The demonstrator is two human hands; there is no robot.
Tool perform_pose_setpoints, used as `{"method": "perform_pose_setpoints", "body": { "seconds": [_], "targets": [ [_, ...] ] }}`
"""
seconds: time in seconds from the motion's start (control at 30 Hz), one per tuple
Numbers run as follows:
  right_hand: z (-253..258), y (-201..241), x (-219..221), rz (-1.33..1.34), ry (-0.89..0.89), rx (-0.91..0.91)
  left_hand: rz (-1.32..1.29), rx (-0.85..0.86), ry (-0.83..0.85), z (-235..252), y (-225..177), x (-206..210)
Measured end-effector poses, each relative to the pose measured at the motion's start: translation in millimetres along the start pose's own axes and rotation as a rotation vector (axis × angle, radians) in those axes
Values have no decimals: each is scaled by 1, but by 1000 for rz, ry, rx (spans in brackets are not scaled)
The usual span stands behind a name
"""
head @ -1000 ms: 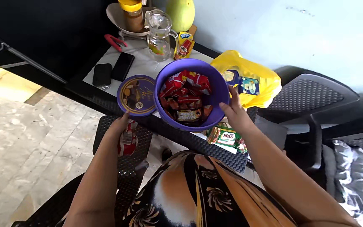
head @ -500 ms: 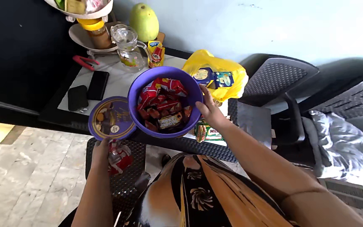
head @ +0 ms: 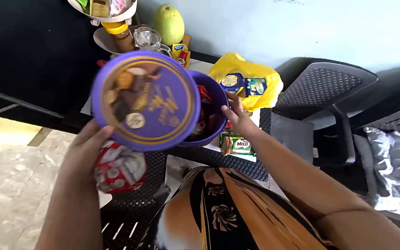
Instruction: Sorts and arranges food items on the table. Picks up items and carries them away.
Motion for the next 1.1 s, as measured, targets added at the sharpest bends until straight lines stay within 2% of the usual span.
{"method": "perform_pose_setpoints", "body": {
  "seconds": [0.1, 0.17, 0.37, 0.5, 0.6, 0.7, 0.83, 1.0, 1.1],
  "targets": [
    [2, 4, -9, 69, -13, 79, -19, -130, 194, 11, 14, 50],
    [7, 5, -15, 93, -18, 106, 21, -178, 268, 12, 19, 69],
    [21, 30, -15, 56, 30, 63, 274, -139, 390, 16, 23, 91],
    [27, 39, -12, 80, 68, 83, 436, -98, 377, 22, 21, 90],
    [26, 33, -14, 78, 89, 78, 413, -89, 336, 23, 23, 86],
    [23, 8, -25, 57, 35, 130, 409, -40, 277, 25, 21, 80],
    [7, -44, -40, -254, 95, 146, 350, 72, 134, 27, -13, 59],
    [-37, -111, -32, -637, 295, 93, 110, 289, -21, 42, -63, 0],
    [-53, -130, -36, -736, 296, 103, -47, 247, -253, 48, -55, -49]
  ]
}}
Point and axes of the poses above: each hand's wrist, its own z-axis towards the middle knuckle, its own x-axis out of the palm, y = z × x, the point moved 9 cm from there along z, towards the middle knuckle, and after that the axes turned 10 degrees about -y, right-handed, at the moved point
